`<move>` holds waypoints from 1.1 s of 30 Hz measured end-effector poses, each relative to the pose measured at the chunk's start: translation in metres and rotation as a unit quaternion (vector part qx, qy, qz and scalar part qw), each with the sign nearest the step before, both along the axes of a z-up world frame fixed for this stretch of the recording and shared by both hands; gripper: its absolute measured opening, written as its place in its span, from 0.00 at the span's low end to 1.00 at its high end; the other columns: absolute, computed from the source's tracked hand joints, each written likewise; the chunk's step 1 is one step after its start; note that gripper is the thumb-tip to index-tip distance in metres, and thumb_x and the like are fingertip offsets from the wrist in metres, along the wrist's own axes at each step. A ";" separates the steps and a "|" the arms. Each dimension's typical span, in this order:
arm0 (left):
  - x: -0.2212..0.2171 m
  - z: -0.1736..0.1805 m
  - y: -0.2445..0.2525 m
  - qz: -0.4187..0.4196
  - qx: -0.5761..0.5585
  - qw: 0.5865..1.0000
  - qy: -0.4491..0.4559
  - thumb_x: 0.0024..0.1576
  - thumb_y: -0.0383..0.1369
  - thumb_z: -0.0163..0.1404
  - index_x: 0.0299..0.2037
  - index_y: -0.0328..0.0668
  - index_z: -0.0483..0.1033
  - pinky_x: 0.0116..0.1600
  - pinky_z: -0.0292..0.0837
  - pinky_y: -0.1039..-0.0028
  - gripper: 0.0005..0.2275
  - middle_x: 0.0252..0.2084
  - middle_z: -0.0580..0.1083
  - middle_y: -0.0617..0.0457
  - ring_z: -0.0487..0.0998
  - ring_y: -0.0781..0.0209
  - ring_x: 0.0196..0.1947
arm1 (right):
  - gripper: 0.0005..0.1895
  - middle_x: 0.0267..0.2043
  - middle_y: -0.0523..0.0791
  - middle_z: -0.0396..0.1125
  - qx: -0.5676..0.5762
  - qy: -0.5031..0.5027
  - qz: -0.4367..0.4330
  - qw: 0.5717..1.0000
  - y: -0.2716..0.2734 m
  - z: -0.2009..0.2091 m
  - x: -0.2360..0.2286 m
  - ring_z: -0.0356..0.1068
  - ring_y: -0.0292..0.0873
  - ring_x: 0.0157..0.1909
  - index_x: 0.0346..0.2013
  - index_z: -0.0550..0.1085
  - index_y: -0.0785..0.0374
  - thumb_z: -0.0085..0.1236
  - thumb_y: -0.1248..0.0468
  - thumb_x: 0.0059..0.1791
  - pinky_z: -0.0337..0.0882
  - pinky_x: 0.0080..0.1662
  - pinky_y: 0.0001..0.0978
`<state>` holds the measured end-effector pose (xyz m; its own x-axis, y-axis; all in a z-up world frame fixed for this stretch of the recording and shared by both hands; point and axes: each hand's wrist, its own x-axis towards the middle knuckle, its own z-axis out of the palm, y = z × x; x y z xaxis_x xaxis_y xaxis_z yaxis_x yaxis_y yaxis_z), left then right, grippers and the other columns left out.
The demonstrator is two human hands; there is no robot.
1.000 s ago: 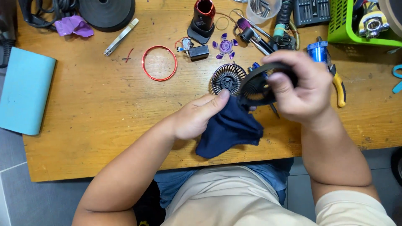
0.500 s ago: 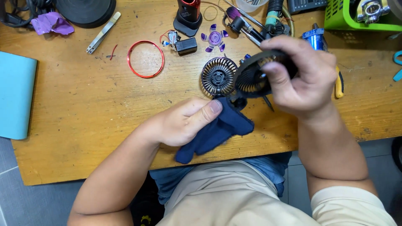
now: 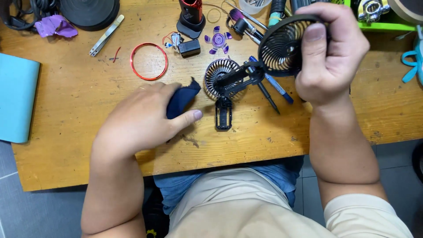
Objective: The person cleans a disassembled portable fan with a cloth, then uses a brush to clean the fan blades. They proceed to handle the fan's motor and wiring, and finally apply a blue marker to a purple fan blade component.
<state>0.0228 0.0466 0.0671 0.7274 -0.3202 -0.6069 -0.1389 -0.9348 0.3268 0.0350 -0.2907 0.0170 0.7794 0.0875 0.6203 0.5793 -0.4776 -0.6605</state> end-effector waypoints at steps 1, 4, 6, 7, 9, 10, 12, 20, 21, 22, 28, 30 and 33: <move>-0.008 -0.001 0.010 0.002 0.000 1.000 0.001 0.64 0.65 0.52 0.62 0.48 0.77 0.59 0.74 0.43 0.30 0.60 0.82 0.41 0.81 0.32 0.59 | 0.22 0.57 0.61 0.72 0.000 0.001 0.002 1.000 0.002 -0.003 -0.001 0.74 0.59 0.57 0.62 0.76 0.82 0.47 0.60 0.76 0.74 0.59 0.47; -0.024 0.009 0.029 -0.029 -0.058 0.984 -0.168 0.69 0.54 0.50 0.80 0.31 0.64 0.70 0.63 0.38 0.37 0.78 0.68 0.34 0.67 0.27 0.70 | 0.19 0.56 0.59 0.70 -0.028 0.005 0.051 0.998 0.008 -0.010 -0.006 0.72 0.58 0.57 0.59 0.74 0.78 0.44 0.61 0.74 0.74 0.61 0.48; -0.028 0.030 0.027 -0.025 -0.235 0.946 -0.221 0.73 0.41 0.48 0.77 0.25 0.69 0.73 0.64 0.46 0.27 0.72 0.73 0.31 0.71 0.31 0.70 | 0.18 0.57 0.58 0.69 -0.014 0.043 0.105 0.993 0.013 -0.015 -0.012 0.72 0.54 0.56 0.61 0.73 0.75 0.43 0.59 0.73 0.74 0.60 0.42; -0.026 0.018 0.019 -0.024 -0.235 0.946 -0.220 0.73 0.41 0.48 0.77 0.25 0.69 0.73 0.64 0.46 0.27 0.72 0.73 0.31 0.71 0.31 0.70 | 0.18 0.57 0.58 0.69 -0.014 0.044 0.106 0.993 0.015 -0.019 -0.015 0.72 0.54 0.56 0.61 0.73 0.75 0.43 0.59 0.73 0.74 0.60 0.42; -0.019 -0.006 0.002 0.044 -0.441 0.896 -0.018 0.75 0.48 0.39 0.81 0.39 0.64 0.74 0.74 0.64 0.29 0.71 0.79 0.44 0.80 0.56 0.71 | 0.18 0.58 0.55 0.70 -0.006 0.053 0.132 0.990 0.018 -0.027 -0.020 0.74 0.53 0.58 0.61 0.73 0.72 0.44 0.57 0.71 0.75 0.62 0.40; -0.014 -0.015 -0.008 0.045 -0.443 0.895 -0.018 0.75 0.48 0.39 0.81 0.39 0.64 0.74 0.74 0.64 0.29 0.71 0.79 0.44 0.80 0.56 0.71 | 0.18 0.58 0.55 0.70 -0.008 0.052 0.132 0.990 0.020 -0.029 -0.019 0.74 0.53 0.58 0.61 0.73 0.72 0.44 0.57 0.71 0.75 0.62 0.40; -0.003 -0.033 -0.031 0.048 -0.411 0.870 0.268 0.70 0.55 0.38 0.40 0.47 0.74 0.32 0.80 0.71 0.22 0.39 0.84 0.52 0.84 0.62 0.31 | 0.18 0.55 0.55 0.71 0.000 0.037 0.155 0.987 0.021 -0.034 -0.017 0.75 0.52 0.52 0.61 0.73 0.73 0.45 0.58 0.71 0.76 0.55 0.40; 0.001 -0.078 0.005 0.190 -0.682 0.701 0.086 0.74 0.56 0.46 0.62 0.35 0.73 0.38 0.67 0.77 0.27 0.35 0.66 0.53 0.65 0.66 0.30 | 0.19 0.53 0.59 0.70 -0.083 0.045 0.036 0.995 -0.011 -0.011 0.012 0.73 0.58 0.55 0.66 0.70 0.73 0.45 0.56 0.76 0.74 0.57 0.50; 0.001 -0.078 0.008 0.207 -0.720 0.660 0.057 0.73 0.56 0.54 0.62 0.40 0.71 0.43 0.70 0.74 0.25 0.39 0.67 0.51 0.69 0.62 0.35 | 0.07 0.52 0.58 0.69 -0.190 0.010 -0.023 0.981 -0.020 -0.011 0.015 0.69 0.60 0.51 0.59 0.76 0.77 0.55 0.72 0.77 0.66 0.55 0.55; 0.003 -0.080 0.005 0.204 -0.721 0.660 0.055 0.73 0.56 0.54 0.62 0.40 0.71 0.43 0.70 0.74 0.25 0.39 0.67 0.51 0.69 0.62 0.35 | 0.07 0.52 0.58 0.69 -0.191 0.007 -0.024 0.981 -0.020 -0.014 0.021 0.69 0.60 0.51 0.59 0.76 0.77 0.55 0.72 0.77 0.66 0.55 0.55; -0.007 -0.091 -0.030 0.291 -0.646 0.706 0.018 0.68 0.29 0.60 0.55 0.40 0.72 0.27 0.78 0.73 0.11 0.30 0.76 0.44 0.77 0.58 0.21 | 0.06 0.55 0.51 0.72 -0.364 0.011 -0.050 0.930 0.000 -0.041 0.031 0.66 0.63 0.62 0.59 0.88 0.66 0.73 0.68 0.67 0.71 0.56 0.61; -0.009 -0.091 -0.037 0.299 -0.637 0.709 0.038 0.63 0.29 0.66 0.63 0.37 0.74 0.27 0.83 0.78 0.20 0.46 0.78 0.49 0.77 0.67 0.27 | 0.15 0.76 0.59 0.58 -0.472 0.031 -0.130 0.871 0.010 -0.047 0.030 0.56 0.68 0.68 0.63 0.92 0.58 0.80 0.55 0.65 0.65 0.59 0.69; -0.010 -0.089 -0.041 0.298 -0.624 0.722 0.031 0.60 0.28 0.69 0.58 0.34 0.74 0.27 0.86 0.77 0.20 0.47 0.81 0.46 0.80 0.64 0.24 | 0.14 0.73 0.60 0.62 -0.501 0.024 -0.154 0.852 0.008 -0.065 0.041 0.56 0.70 0.68 0.55 0.93 0.57 0.79 0.50 0.65 0.60 0.62 0.68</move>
<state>0.0124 0.0058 -0.0223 0.9456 -0.2869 -0.1537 0.2170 0.2038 0.9547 0.0759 -0.2825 -0.0481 0.8830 0.3416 0.3218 0.3095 -0.9393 0.1480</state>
